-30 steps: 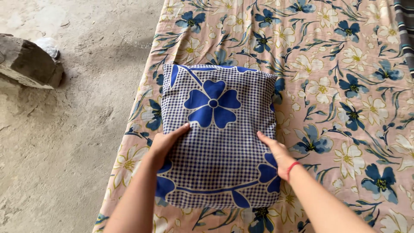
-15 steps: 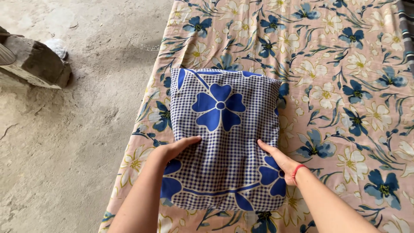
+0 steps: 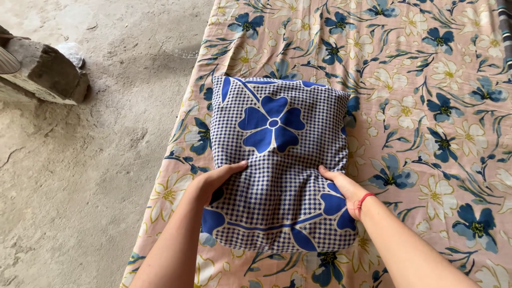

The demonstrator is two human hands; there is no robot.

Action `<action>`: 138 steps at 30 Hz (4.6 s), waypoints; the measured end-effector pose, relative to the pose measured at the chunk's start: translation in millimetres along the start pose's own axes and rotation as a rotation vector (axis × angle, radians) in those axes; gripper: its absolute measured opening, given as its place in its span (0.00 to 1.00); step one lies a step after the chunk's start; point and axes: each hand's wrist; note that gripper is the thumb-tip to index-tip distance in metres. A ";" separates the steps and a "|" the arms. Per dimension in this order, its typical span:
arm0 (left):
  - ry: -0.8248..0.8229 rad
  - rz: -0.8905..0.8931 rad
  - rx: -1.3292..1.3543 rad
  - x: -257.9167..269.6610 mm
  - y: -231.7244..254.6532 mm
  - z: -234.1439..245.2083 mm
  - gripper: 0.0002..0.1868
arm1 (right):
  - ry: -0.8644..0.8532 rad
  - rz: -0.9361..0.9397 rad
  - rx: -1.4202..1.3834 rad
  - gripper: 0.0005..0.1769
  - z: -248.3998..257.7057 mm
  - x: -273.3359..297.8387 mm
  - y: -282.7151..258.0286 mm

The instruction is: Folding a striped bedsheet and then a blue floral pillowcase on a bed.

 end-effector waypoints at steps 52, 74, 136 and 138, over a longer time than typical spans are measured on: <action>0.580 -0.223 -0.311 13.1 -4.7 79.4 0.59 | 0.187 0.158 0.220 0.58 -69.0 -73.1 -5.5; 0.817 -0.984 -0.749 -8.3 42.6 25.0 0.44 | 0.804 0.905 1.020 0.39 -139.8 -13.3 -56.2; 0.840 -0.909 -0.744 -47.2 73.8 49.2 0.50 | 0.839 0.798 0.960 0.46 -123.6 -60.4 -87.0; 0.881 -0.906 -0.727 -43.1 59.2 44.3 0.46 | 0.750 0.698 0.962 0.44 -122.5 -46.3 -81.3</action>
Point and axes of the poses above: each hand's wrist, its own x-axis away from the middle knuckle, its own z-axis out of the back of the hand, y = z × x, and after that the axes turned 4 degrees about x, right-handed
